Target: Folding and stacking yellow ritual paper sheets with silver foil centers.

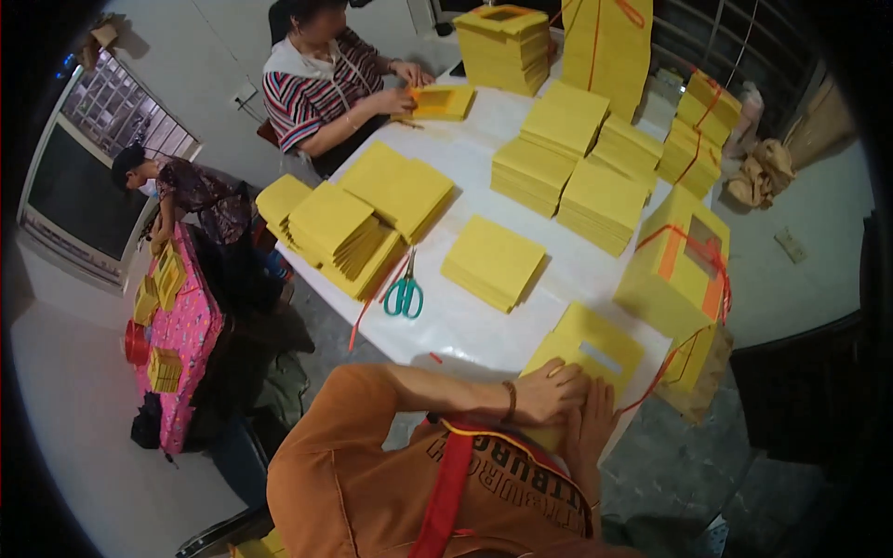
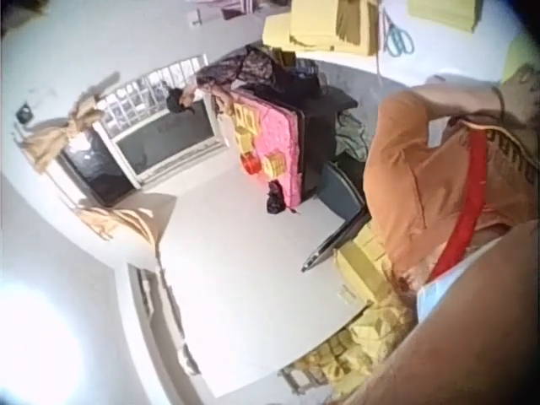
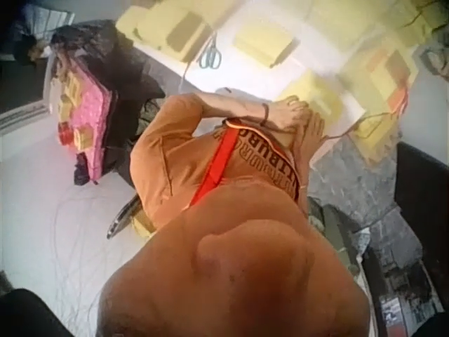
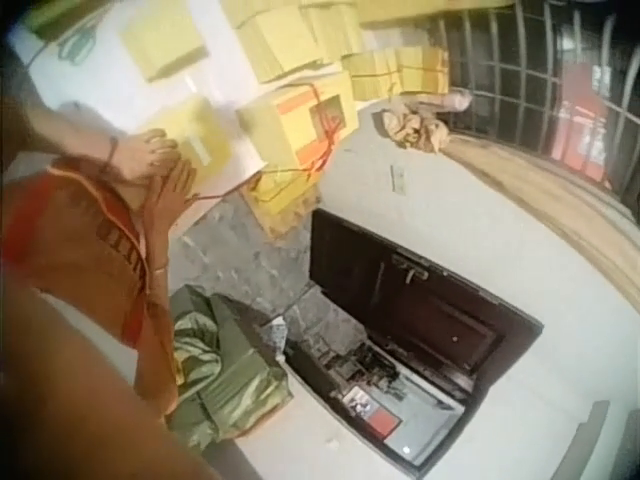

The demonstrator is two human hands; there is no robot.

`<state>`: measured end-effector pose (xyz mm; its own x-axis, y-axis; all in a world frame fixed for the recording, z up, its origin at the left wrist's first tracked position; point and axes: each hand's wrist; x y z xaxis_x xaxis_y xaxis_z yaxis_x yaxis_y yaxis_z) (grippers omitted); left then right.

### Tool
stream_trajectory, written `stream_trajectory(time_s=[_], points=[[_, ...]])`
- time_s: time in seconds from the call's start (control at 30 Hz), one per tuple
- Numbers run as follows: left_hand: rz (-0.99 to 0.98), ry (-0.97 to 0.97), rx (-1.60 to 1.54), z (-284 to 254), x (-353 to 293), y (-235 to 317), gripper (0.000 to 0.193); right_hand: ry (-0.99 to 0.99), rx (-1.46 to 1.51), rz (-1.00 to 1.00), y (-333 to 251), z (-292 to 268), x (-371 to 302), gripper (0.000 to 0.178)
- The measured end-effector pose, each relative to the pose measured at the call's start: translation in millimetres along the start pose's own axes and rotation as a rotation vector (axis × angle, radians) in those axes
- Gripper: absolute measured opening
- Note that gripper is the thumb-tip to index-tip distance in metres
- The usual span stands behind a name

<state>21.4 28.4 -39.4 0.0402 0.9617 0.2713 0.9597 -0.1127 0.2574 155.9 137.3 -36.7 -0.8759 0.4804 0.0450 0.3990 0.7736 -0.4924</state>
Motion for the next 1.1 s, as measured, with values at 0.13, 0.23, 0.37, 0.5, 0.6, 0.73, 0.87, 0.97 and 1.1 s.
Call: stream_trajectory(time_s=[0.13,0.23,0.37,0.5,0.6,0.73,0.87,0.97,1.1], points=[[-0.019,0.133,-0.127,3.6,-4.6,-1.9,0.053,0.017,0.268,-0.039,8.1,7.4,0.3,0.048],[0.010,0.124,-0.192,0.4,-3.4,-8.7,0.057,0.011,0.219,-0.066,9.0,6.5,5.0,0.046],[0.084,0.215,-0.310,-1.3,-3.2,-11.9,0.058,-0.010,0.036,-0.100,10.4,5.4,2.8,0.045],[0.078,0.061,-0.071,1.3,-8.6,-8.6,0.060,-0.012,0.025,-0.127,12.2,5.3,6.0,0.047],[0.055,-0.033,0.134,6.7,-7.3,0.7,0.057,-0.023,0.045,-0.120,16.5,8.4,7.5,0.047],[0.076,-0.162,0.305,-4.2,0.0,16.8,0.054,-0.079,0.289,-0.047,17.2,-1.0,4.0,0.054],[0.076,-0.143,0.433,-4.1,5.8,28.0,0.054,-0.143,1.113,0.232,11.4,-25.9,-0.2,0.061],[0.007,-0.101,0.380,21.7,16.6,22.6,0.042,0.024,1.132,0.219,36.5,-20.3,-3.4,0.057],[-0.043,0.185,-0.350,-19.7,15.7,-20.3,0.033,0.196,1.098,0.388,43.8,-13.7,-7.2,0.042]])
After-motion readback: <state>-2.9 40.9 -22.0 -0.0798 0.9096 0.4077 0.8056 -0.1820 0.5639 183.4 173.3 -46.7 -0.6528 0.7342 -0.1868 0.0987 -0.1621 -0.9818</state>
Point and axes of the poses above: each hand's wrist, its own x-axis towards the middle knuckle, its own z-axis out of the palm, y = z × x, and after that the axes turned 4 degrees about z, right-handed
